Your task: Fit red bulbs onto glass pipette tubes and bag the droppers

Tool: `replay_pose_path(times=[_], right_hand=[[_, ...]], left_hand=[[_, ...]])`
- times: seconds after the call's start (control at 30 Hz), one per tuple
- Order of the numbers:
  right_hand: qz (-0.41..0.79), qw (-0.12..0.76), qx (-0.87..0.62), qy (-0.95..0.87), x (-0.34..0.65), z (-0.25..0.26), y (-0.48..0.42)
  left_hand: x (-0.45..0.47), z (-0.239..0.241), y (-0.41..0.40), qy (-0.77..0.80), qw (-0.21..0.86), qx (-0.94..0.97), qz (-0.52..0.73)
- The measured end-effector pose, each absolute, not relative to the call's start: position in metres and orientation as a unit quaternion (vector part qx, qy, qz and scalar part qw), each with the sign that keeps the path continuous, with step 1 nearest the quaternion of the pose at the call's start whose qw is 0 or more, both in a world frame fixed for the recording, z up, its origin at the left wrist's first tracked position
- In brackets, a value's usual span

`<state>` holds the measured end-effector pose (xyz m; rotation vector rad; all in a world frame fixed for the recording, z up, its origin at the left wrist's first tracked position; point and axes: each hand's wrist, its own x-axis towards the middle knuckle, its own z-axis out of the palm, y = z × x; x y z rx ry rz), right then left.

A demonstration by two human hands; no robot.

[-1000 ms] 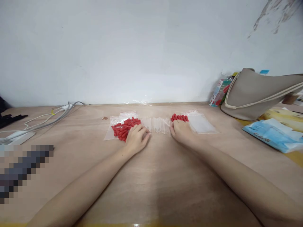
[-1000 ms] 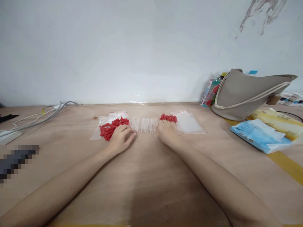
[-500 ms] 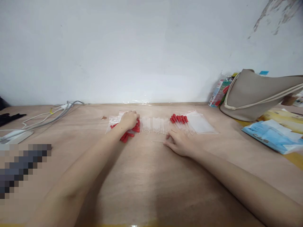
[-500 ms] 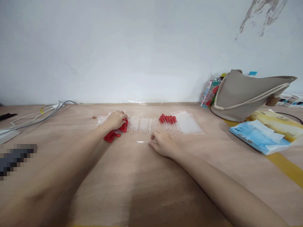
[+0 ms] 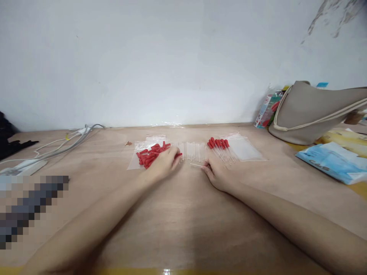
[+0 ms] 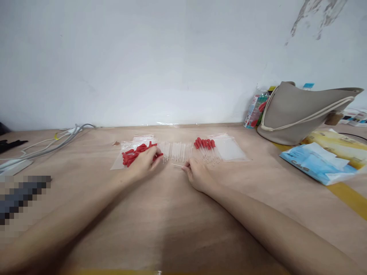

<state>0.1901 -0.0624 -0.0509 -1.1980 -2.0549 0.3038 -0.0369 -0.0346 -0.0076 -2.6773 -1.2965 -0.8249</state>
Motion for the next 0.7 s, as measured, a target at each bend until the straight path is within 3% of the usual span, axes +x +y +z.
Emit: replay_pose_path(times=[0.2,0.7], right_hand=[[0.091,0.412,-0.423,-0.802,0.192,-0.054,-0.066],[0.07,0.333,-0.369,-0.865,0.188,-0.045,-0.068]], left_hand=[[-0.026,-0.034,-0.065,-0.409,-0.068,-0.854,-0.314],[-0.023,-0.03,-0.067,-0.391,-0.086,-0.85,-0.342]])
